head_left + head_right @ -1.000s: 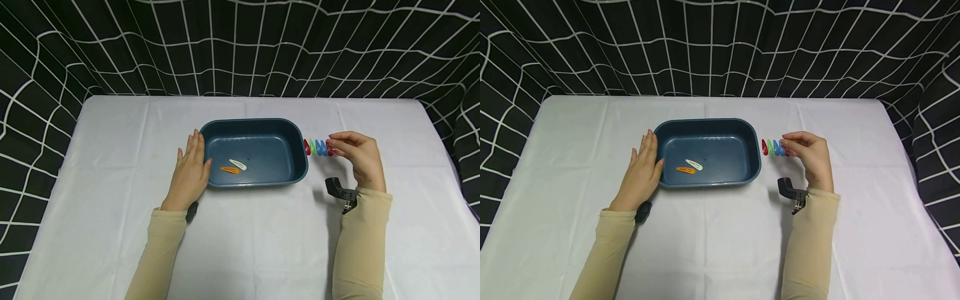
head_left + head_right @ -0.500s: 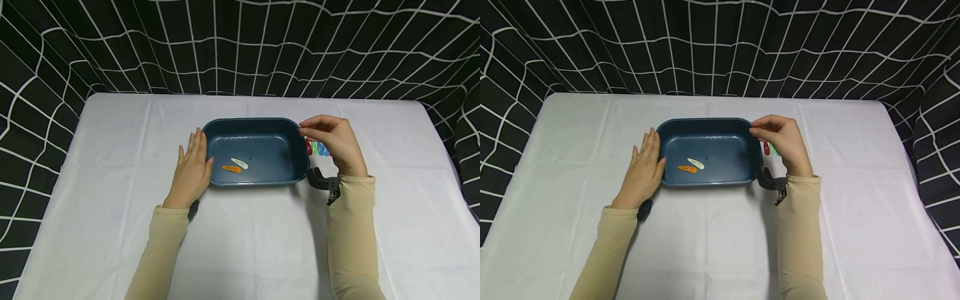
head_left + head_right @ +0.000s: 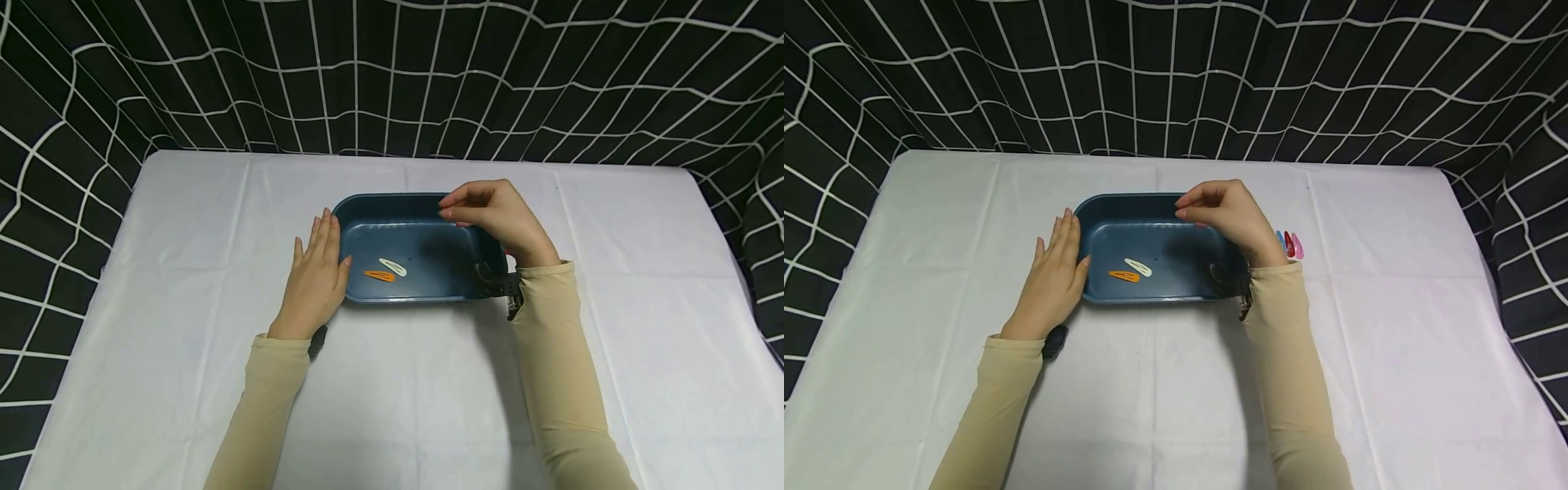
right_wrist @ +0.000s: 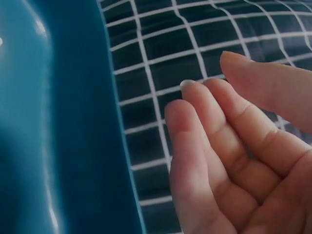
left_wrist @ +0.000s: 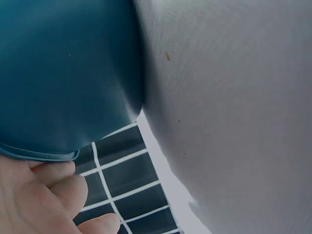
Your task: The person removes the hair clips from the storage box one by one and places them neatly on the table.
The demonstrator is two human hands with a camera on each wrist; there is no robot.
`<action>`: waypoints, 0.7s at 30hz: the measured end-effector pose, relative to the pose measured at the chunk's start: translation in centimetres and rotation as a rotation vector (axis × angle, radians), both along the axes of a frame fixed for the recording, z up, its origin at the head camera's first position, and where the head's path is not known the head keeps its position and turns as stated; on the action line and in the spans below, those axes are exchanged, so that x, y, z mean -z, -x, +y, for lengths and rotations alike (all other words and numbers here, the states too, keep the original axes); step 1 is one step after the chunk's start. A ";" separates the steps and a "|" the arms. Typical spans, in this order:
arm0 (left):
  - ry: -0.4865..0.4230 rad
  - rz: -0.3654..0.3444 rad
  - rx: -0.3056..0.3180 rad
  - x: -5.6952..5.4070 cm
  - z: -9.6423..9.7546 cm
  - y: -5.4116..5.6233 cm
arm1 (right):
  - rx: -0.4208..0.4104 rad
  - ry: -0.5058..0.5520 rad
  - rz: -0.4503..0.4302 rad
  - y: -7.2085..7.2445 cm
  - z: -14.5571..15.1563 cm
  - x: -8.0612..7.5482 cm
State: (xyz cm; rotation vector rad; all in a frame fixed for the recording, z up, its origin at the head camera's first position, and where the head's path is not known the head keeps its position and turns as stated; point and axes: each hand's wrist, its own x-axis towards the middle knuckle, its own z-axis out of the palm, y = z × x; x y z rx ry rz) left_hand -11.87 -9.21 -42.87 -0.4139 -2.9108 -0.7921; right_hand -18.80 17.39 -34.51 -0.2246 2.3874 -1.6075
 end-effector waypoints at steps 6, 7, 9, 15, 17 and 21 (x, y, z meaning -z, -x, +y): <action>0.007 0.008 0.000 0.1 0.0 0.0 | -0.129 -0.062 -0.025 1.1 -1.5 0.6; 0.008 0.008 0.001 0.1 0.0 0.0 | -0.145 -0.064 -0.029 1.2 -1.7 0.8; 0.008 0.008 0.002 0.1 0.0 0.0 | -0.176 -0.062 -0.034 1.5 -2.0 1.1; 0.006 0.007 0.003 0.1 0.0 0.1 | -0.270 -0.026 -0.086 2.4 -2.9 2.3; 0.007 0.009 0.003 0.1 0.0 0.0 | -0.299 -0.025 -0.113 2.7 -3.2 2.7; 0.009 0.006 0.004 0.1 0.0 0.0 | -0.361 -0.080 -0.158 3.0 -3.7 3.7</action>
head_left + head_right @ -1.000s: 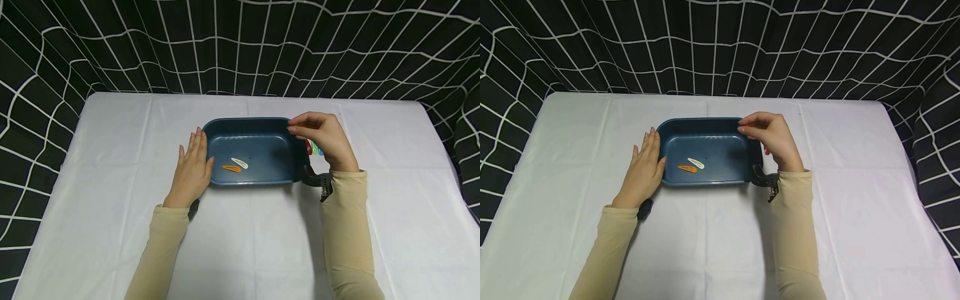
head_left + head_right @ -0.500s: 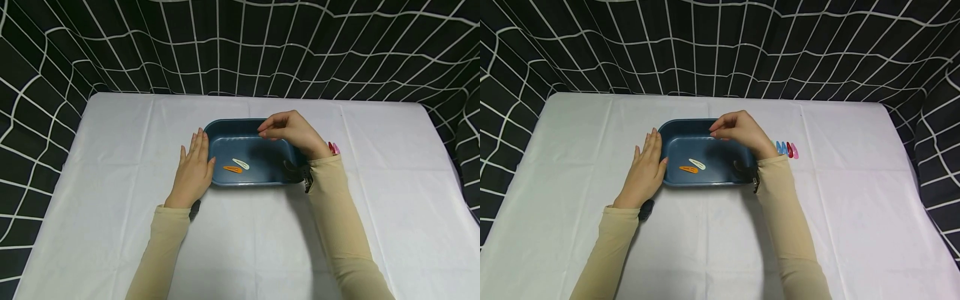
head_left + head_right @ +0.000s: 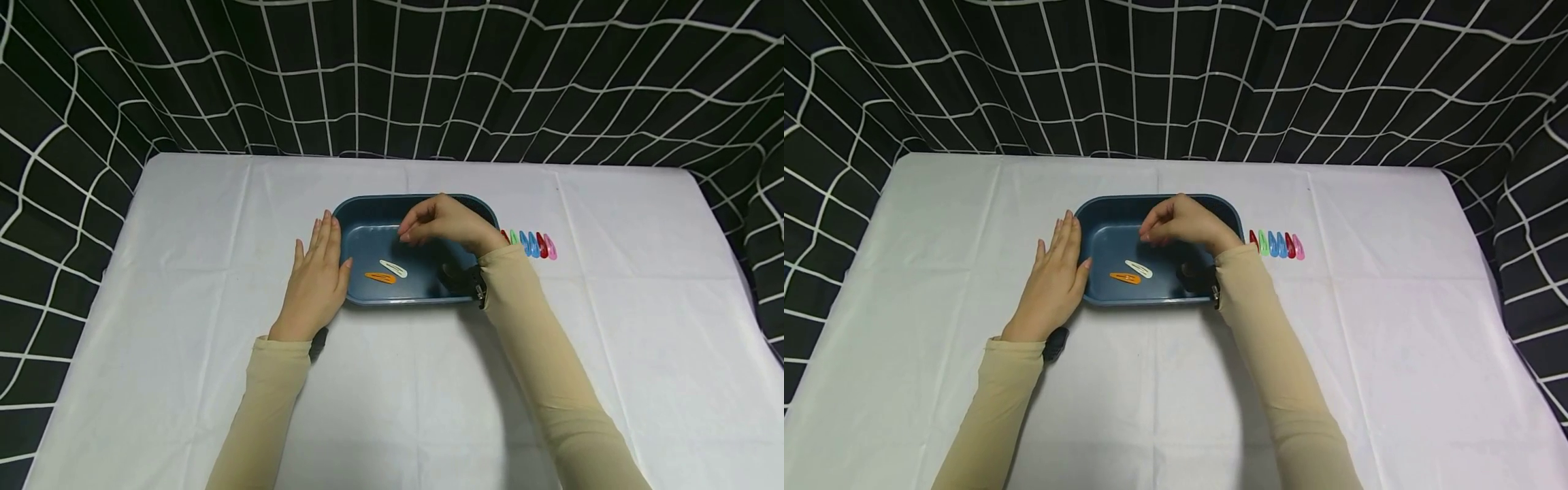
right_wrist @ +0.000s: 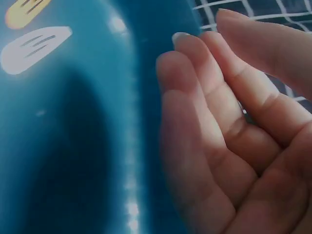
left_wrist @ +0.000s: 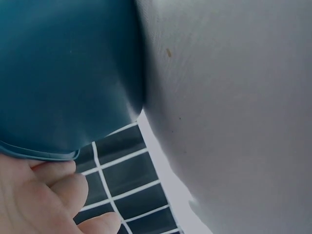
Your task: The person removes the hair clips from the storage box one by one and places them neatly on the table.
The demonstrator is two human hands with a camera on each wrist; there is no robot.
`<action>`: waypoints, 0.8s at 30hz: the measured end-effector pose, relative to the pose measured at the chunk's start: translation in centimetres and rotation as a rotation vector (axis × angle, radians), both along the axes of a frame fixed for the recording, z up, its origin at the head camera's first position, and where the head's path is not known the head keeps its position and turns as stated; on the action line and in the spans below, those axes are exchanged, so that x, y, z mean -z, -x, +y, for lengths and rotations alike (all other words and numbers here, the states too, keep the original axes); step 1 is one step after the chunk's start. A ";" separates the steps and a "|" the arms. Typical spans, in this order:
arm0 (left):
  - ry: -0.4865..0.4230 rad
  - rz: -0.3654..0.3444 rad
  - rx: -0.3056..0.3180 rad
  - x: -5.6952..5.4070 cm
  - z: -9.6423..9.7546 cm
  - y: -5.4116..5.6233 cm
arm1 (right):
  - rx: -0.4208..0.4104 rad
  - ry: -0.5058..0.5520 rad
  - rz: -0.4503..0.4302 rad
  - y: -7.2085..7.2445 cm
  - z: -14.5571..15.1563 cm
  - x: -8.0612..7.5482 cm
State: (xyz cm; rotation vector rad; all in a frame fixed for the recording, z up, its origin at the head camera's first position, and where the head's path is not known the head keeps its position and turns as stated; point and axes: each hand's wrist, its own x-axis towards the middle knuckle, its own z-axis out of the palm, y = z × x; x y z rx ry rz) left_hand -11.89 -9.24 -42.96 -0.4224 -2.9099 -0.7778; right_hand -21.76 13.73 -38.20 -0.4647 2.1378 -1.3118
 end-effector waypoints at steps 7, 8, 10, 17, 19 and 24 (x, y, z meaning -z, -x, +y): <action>0.001 -0.006 0.000 -0.2 0.1 0.0 | -0.131 -0.132 -0.019 0.1 -1.0 1.1; 0.000 -0.005 0.000 -0.2 0.1 0.0 | -0.148 -0.144 -0.019 0.1 -1.1 1.2; -0.004 -0.009 0.000 -0.2 0.1 0.0 | -0.175 -0.168 -0.018 0.1 -1.4 1.4; -0.001 -0.022 0.004 -0.2 0.1 -0.1 | -0.199 -0.222 0.013 -0.1 -1.6 1.8; -0.001 -0.020 0.005 -0.2 0.1 -0.1 | -0.201 -0.226 0.019 -0.1 -1.6 1.9; -0.001 -0.014 0.005 -0.1 0.1 -0.1 | -0.211 -0.252 0.044 0.1 -1.7 2.2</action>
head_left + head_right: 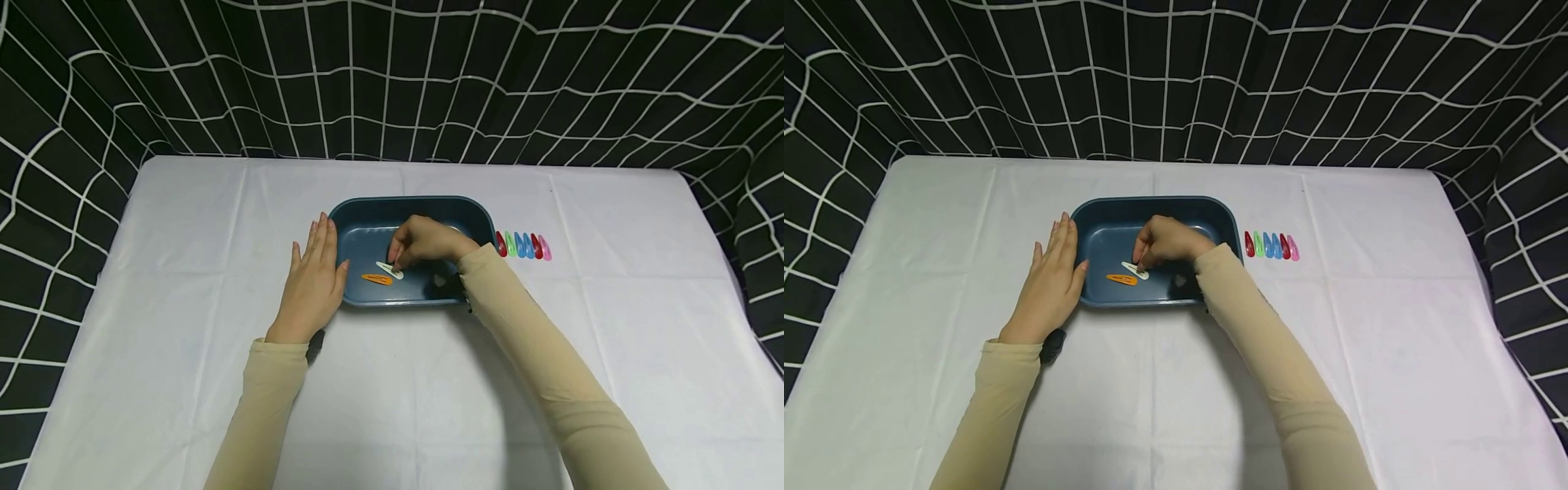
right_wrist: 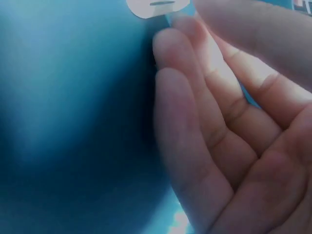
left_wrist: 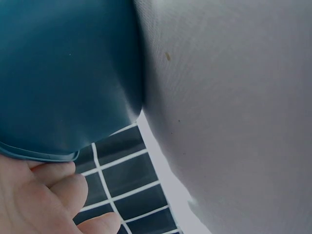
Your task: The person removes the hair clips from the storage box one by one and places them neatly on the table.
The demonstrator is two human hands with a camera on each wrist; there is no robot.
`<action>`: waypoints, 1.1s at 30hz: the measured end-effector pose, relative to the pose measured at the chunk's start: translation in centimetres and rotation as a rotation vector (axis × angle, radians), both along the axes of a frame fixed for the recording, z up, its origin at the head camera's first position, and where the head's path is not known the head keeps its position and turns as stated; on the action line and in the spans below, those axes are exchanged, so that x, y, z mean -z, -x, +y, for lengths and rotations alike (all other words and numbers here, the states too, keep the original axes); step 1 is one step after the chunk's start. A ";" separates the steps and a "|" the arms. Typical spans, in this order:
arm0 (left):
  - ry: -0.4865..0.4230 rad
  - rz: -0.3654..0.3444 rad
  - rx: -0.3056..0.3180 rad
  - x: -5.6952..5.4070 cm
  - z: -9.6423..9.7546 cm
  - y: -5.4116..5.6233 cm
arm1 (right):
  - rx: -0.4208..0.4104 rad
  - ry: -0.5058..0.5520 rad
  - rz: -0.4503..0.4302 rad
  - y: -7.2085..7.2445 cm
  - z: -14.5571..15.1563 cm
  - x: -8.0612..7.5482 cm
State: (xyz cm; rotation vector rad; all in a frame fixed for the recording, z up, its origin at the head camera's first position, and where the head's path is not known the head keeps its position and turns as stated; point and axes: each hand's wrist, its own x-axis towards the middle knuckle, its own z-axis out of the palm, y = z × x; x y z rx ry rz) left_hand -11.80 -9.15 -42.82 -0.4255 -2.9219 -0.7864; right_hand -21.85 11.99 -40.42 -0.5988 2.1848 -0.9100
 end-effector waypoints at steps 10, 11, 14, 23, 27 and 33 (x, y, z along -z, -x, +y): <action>-0.006 0.003 0.003 0.0 0.0 0.0 | -0.041 -0.062 0.056 0.1 -0.4 0.4; -0.007 0.003 0.002 -0.1 0.0 0.0 | -0.046 -0.069 0.063 0.1 -0.5 0.4; -0.006 0.007 -0.001 -0.1 0.0 0.0 | -0.056 -0.095 0.086 0.1 -0.7 0.4; -0.013 0.006 -0.006 0.1 -0.1 -0.1 | -0.147 -0.154 0.200 0.0 -1.3 0.4; -0.015 0.008 -0.005 0.2 -0.1 0.0 | -0.155 -0.168 0.202 -0.1 -1.4 0.3; -0.010 0.003 0.001 0.1 -0.1 0.0 | -0.113 -0.147 0.172 0.1 -1.1 0.5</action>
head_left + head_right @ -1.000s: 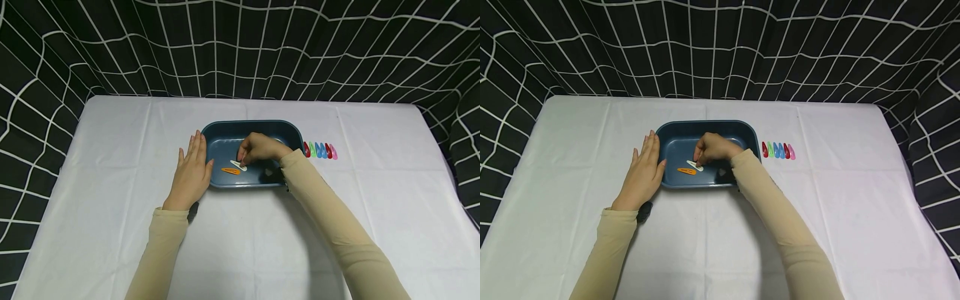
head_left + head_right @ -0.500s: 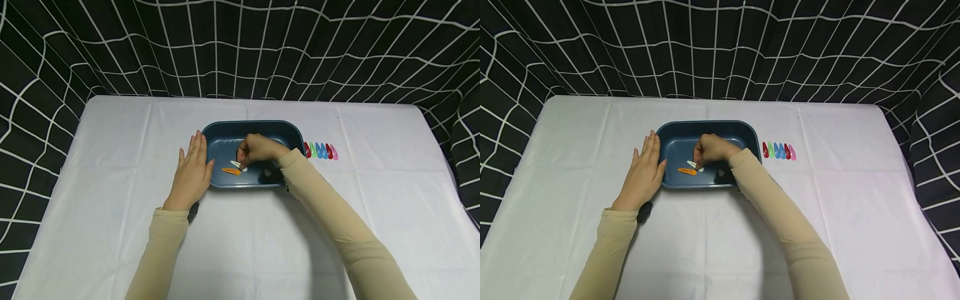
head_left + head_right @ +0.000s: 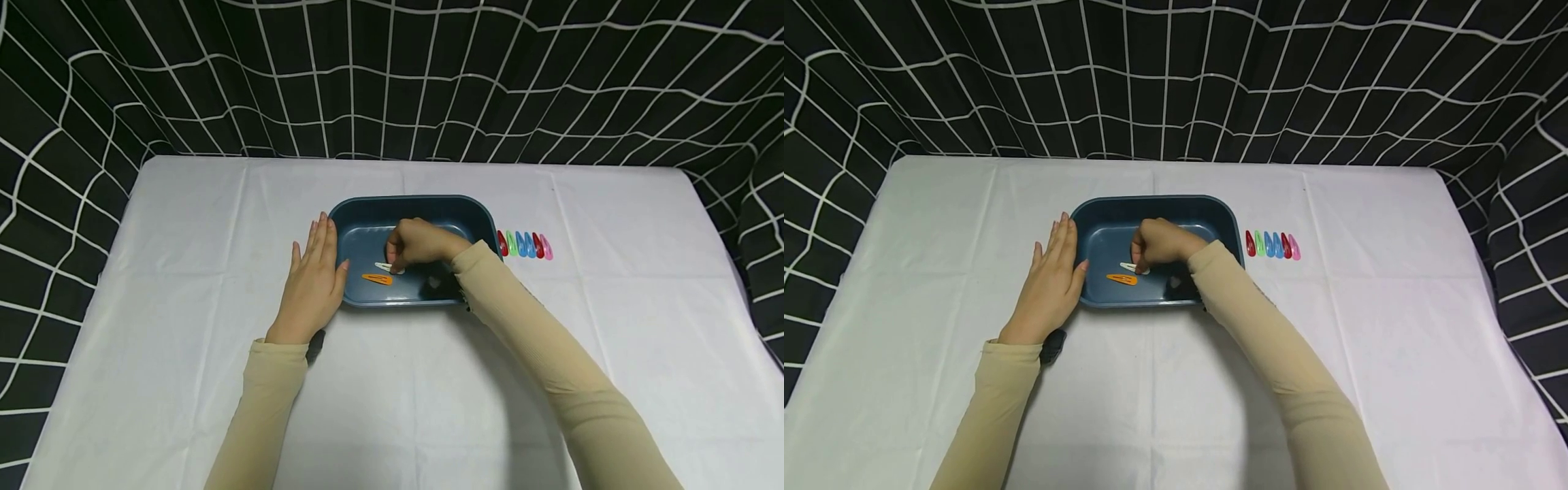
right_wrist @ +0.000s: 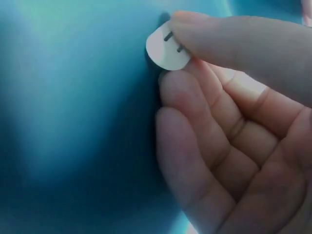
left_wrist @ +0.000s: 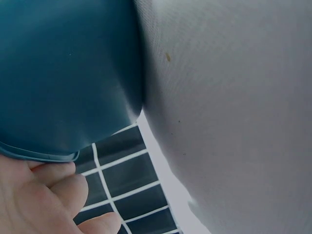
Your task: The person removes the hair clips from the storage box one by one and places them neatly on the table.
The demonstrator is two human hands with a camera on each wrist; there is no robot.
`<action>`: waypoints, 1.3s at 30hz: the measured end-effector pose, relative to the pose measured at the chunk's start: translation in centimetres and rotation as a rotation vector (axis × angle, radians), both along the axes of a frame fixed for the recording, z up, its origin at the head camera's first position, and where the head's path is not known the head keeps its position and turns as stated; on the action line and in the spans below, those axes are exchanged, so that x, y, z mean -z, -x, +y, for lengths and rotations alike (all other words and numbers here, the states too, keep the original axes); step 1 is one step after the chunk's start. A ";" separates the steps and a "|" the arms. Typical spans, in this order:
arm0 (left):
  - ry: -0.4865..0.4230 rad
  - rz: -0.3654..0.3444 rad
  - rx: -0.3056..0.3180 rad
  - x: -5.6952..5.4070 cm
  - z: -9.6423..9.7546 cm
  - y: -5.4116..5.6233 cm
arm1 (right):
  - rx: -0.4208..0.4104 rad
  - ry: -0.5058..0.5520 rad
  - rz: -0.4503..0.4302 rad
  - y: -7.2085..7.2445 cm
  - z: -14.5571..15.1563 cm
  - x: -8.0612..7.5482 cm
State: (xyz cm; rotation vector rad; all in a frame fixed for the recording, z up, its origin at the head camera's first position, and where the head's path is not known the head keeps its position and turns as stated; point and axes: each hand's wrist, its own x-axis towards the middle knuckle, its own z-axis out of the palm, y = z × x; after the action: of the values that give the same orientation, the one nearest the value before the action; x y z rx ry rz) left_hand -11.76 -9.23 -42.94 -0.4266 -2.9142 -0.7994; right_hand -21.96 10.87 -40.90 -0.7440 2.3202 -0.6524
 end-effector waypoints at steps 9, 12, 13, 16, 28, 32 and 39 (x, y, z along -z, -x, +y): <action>0.001 0.009 0.002 0.0 0.0 0.0 | 0.127 0.105 -0.107 0.1 0.4 -0.1; 0.000 0.006 0.001 -0.1 0.0 0.0 | 0.151 0.123 -0.132 0.1 0.4 -0.1; 0.001 0.004 0.001 -0.1 0.1 0.0 | 0.158 0.126 -0.136 0.1 0.4 -0.1; 0.001 0.003 0.001 -0.1 0.0 0.0 | 0.172 0.132 -0.148 0.1 0.4 -0.1; 0.000 0.006 -0.001 -0.1 0.0 -0.1 | 0.179 0.166 -0.186 0.1 0.3 -0.3; 0.000 0.005 -0.001 0.0 0.0 -0.1 | 0.192 0.202 -0.193 0.1 0.4 -0.4; 0.003 0.001 -0.004 0.0 0.0 0.0 | 0.241 0.278 -0.207 -0.1 0.7 -1.3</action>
State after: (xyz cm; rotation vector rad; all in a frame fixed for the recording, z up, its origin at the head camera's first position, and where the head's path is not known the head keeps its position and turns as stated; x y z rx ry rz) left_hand -11.77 -9.21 -42.91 -0.4215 -2.9143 -0.7945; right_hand -21.85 11.57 -39.60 -0.4912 2.1690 -1.1221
